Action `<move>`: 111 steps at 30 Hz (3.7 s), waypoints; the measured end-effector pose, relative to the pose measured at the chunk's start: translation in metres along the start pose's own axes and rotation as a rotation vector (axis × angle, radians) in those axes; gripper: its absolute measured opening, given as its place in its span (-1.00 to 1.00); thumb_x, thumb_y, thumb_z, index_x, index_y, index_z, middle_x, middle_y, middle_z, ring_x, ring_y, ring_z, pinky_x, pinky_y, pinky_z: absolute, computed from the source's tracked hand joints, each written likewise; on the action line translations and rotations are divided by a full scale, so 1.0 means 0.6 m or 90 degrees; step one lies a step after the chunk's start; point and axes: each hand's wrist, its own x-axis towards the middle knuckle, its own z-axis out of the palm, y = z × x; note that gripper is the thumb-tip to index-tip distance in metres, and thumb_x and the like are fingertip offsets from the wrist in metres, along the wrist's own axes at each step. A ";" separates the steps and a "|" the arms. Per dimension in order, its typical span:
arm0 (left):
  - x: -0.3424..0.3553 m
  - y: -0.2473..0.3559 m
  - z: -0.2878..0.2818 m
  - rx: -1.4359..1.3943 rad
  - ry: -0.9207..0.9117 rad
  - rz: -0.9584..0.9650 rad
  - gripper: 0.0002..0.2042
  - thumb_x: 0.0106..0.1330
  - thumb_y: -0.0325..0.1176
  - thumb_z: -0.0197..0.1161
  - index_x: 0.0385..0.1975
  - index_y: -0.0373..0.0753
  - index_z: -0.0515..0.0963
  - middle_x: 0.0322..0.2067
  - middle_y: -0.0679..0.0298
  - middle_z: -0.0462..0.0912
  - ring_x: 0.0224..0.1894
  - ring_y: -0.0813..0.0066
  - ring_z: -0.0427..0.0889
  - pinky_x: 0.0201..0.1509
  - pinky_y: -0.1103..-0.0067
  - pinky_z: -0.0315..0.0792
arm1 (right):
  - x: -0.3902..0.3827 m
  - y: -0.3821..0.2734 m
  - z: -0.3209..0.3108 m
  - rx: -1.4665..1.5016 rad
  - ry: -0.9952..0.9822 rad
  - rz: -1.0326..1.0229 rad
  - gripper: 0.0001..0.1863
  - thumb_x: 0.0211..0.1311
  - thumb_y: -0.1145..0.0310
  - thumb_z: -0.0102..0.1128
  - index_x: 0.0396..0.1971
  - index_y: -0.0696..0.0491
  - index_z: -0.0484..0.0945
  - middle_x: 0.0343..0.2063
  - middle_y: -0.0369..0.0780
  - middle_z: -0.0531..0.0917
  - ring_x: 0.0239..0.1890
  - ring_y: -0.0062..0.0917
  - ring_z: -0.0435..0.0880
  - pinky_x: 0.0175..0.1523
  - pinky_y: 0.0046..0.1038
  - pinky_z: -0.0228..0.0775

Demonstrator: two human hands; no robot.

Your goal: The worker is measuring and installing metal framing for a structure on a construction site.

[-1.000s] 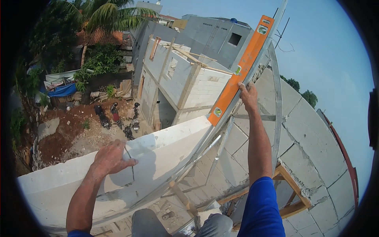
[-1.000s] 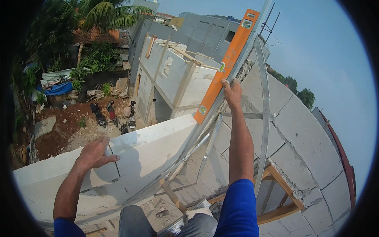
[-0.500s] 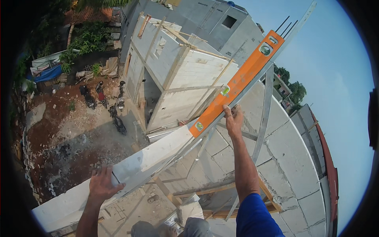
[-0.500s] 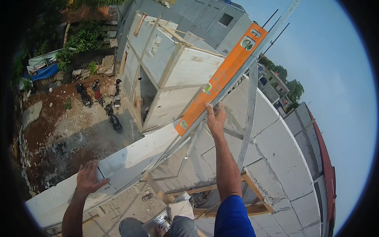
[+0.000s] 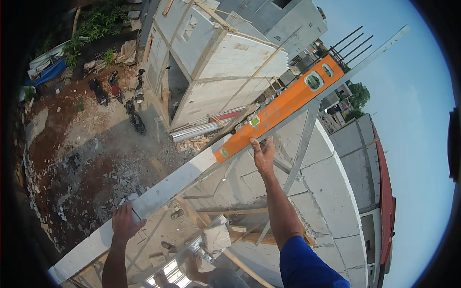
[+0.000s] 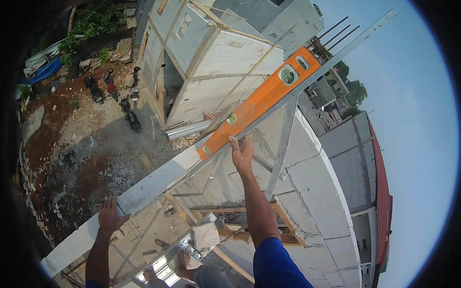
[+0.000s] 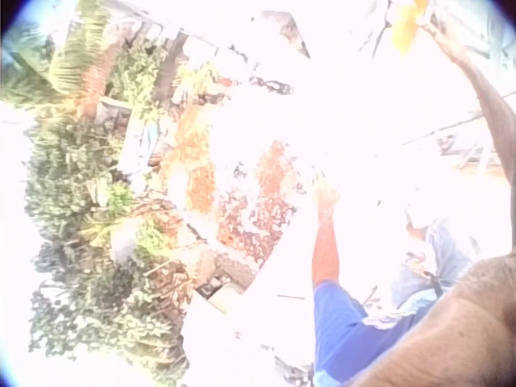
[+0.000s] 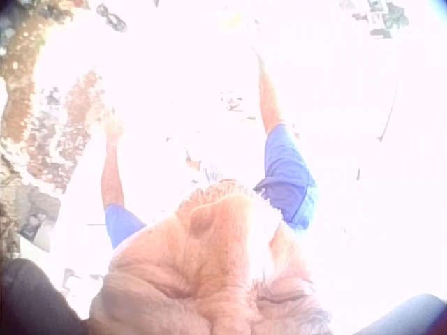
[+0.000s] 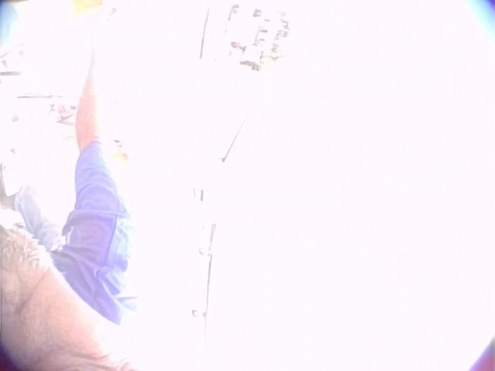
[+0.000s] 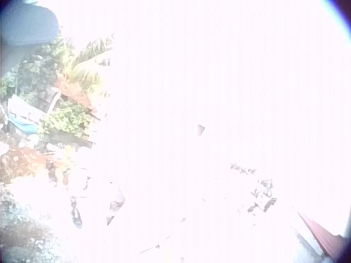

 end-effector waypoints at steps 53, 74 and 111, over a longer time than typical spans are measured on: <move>0.008 0.007 0.000 0.133 -0.035 0.014 -0.18 0.01 0.21 0.29 0.17 -0.25 0.28 -0.03 0.16 0.45 0.01 0.23 0.46 0.06 0.26 0.31 | 0.020 0.038 -0.013 0.064 -0.068 0.043 -0.57 0.20 0.25 0.33 -0.11 0.22 0.40 -0.28 -0.15 0.61 -0.25 -0.57 0.56 -0.10 -0.51 0.42; 0.009 0.009 0.001 0.111 -0.062 0.003 -0.16 0.02 0.18 0.32 0.18 -0.33 0.23 0.00 0.07 0.41 0.06 0.10 0.44 0.10 0.14 0.27 | 0.015 0.030 -0.012 -0.054 -0.001 -0.010 -0.55 0.14 0.15 0.36 -0.31 0.23 0.39 -0.55 -0.08 0.60 -0.49 -0.37 0.60 -0.31 -0.34 0.45; 0.007 0.013 0.000 0.120 -0.137 -0.063 -0.10 0.01 0.21 0.30 0.22 -0.35 0.18 0.11 0.01 0.33 0.17 0.09 0.32 0.21 0.14 0.16 | 0.012 0.000 -0.017 0.009 -0.072 -0.006 -0.59 0.25 0.31 0.26 -0.09 0.26 0.34 -0.29 0.00 0.65 -0.20 -0.35 0.68 -0.07 -0.37 0.47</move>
